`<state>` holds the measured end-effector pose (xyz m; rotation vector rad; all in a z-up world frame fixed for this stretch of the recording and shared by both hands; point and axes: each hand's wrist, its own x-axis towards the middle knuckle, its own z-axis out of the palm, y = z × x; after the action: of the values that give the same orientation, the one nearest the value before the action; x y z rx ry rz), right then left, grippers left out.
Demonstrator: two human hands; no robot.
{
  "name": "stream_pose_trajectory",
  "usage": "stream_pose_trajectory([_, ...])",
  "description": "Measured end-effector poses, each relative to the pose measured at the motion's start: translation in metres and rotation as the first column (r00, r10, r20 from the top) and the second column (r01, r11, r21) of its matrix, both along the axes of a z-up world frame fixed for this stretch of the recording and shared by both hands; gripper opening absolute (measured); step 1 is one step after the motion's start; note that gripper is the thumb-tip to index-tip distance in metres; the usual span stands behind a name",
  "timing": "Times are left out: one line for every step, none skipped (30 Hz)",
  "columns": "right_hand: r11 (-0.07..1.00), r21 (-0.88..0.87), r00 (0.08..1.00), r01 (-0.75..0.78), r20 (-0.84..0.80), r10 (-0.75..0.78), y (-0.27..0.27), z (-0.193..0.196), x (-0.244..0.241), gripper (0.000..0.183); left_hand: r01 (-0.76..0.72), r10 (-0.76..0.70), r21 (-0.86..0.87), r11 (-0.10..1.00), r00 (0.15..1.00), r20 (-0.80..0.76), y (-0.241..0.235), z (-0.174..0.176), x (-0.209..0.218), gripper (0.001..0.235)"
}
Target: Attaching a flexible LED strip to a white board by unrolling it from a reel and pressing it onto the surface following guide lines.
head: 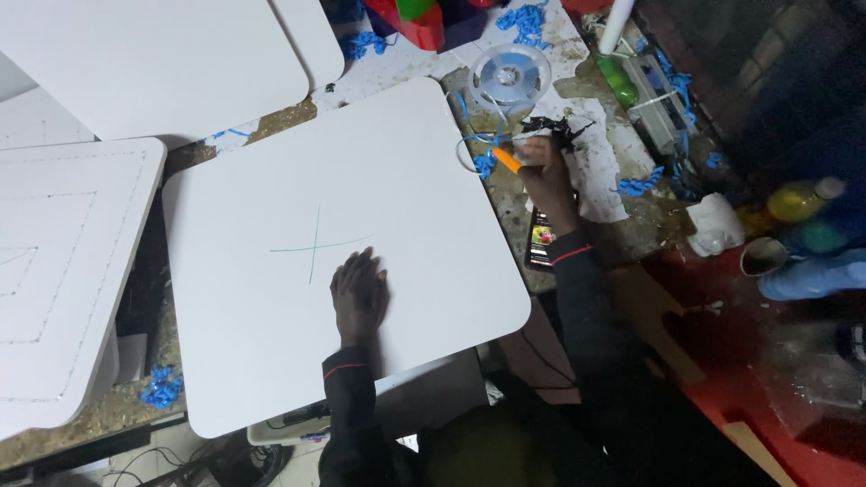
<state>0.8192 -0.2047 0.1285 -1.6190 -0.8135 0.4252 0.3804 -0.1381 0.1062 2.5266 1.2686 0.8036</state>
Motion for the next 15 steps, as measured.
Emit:
stream_pose_trajectory([1.0, -0.002, 1.0, 0.0, 0.0, 0.0, -0.002, -0.007, 0.015, 0.056, 0.0, 0.0, -0.002, 1.0, 1.0, 0.0, -0.001, -0.001, 0.002, 0.037])
stream_pose_trajectory([0.999, 0.039, 0.999, 0.007, 0.041, -0.008, -0.004, -0.013, 0.03, 0.058, -0.049, 0.05, -0.03, 0.998, 0.998, 0.04, -0.002, -0.002, 0.003, 0.038])
stream_pose_trajectory([0.996, 0.084, 0.996, 0.014, 0.084, -0.021, -0.005, -0.018, 0.046, 0.06, -0.094, 0.098, -0.056, 0.994, 0.992, 0.082, -0.001, -0.003, 0.006, 0.04])
stream_pose_trajectory([0.996, 0.085, 0.996, 0.016, 0.086, -0.024, -0.009, -0.016, 0.052, 0.06, -0.092, 0.096, -0.056, 0.994, 0.992, 0.084, -0.007, -0.006, 0.016, 0.04])
stream_pose_trajectory([0.988, 0.107, 0.956, 0.107, 0.261, -0.132, -0.013, -0.013, 0.059, 0.064, -0.168, 0.175, -0.053, 0.984, 0.967, 0.183, -0.01, -0.009, 0.027, 0.029])
stream_pose_trajectory([0.971, 0.145, 0.875, 0.19, 0.424, -0.235, -0.016, -0.01, 0.066, 0.069, -0.243, 0.249, -0.059, 0.968, 0.927, 0.281, -0.014, -0.011, 0.037, 0.022])
stream_pose_trajectory([0.97, 0.146, 0.873, 0.196, 0.425, -0.241, -0.017, -0.029, 0.079, 0.069, -0.236, 0.243, -0.058, 0.97, 0.928, 0.282, -0.016, -0.02, 0.045, 0.022])
stream_pose_trajectory([0.962, 0.116, 0.821, 0.246, 0.503, -0.271, -0.016, -0.047, 0.092, 0.066, -0.165, 0.17, -0.041, 0.985, 0.96, 0.223, -0.018, -0.028, 0.053, 0.024])
stream_pose_trajectory([0.951, 0.092, 0.761, 0.295, 0.579, -0.292, -0.013, -0.065, 0.106, 0.065, -0.095, 0.098, -0.028, 0.995, 0.982, 0.164, -0.019, -0.037, 0.062, 0.027])
stream_pose_trajectory([0.95, 0.095, 0.758, 0.298, 0.581, -0.296, -0.016, -0.08, 0.115, 0.065, -0.091, 0.094, -0.026, 0.996, 0.981, 0.168, -0.027, -0.031, 0.075, 0.027])
stream_pose_trajectory([0.952, 0.062, 0.669, 0.301, 0.697, -0.257, -0.018, -0.094, 0.124, 0.06, -0.057, 0.067, -0.071, 0.996, 0.986, 0.15, -0.037, -0.025, 0.087, 0.03])
stream_pose_trajectory([0.951, 0.03, 0.566, 0.308, 0.798, -0.208, -0.019, -0.109, 0.133, 0.056, -0.023, 0.038, -0.116, 0.993, 0.99, 0.134, -0.046, -0.019, 0.1, 0.033])
stream_pose_trajectory([0.952, 0.026, 0.566, 0.305, 0.799, -0.203, -0.016, -0.087, 0.118, 0.056, -0.026, 0.042, -0.121, 0.992, 0.99, 0.135, -0.049, -0.018, 0.107, 0.033])
stream_pose_trajectory([0.96, 0.006, 0.593, 0.281, 0.786, -0.178, -0.013, -0.064, 0.103, 0.05, -0.035, 0.043, -0.079, 0.996, 0.993, 0.106, -0.052, -0.018, 0.113, 0.033])
stream_pose_trajectory([0.966, -0.013, 0.619, 0.257, 0.77, -0.154, -0.009, -0.042, 0.088, 0.045, -0.042, 0.045, -0.036, 0.998, 0.996, 0.076, -0.054, -0.016, 0.119, 0.033])
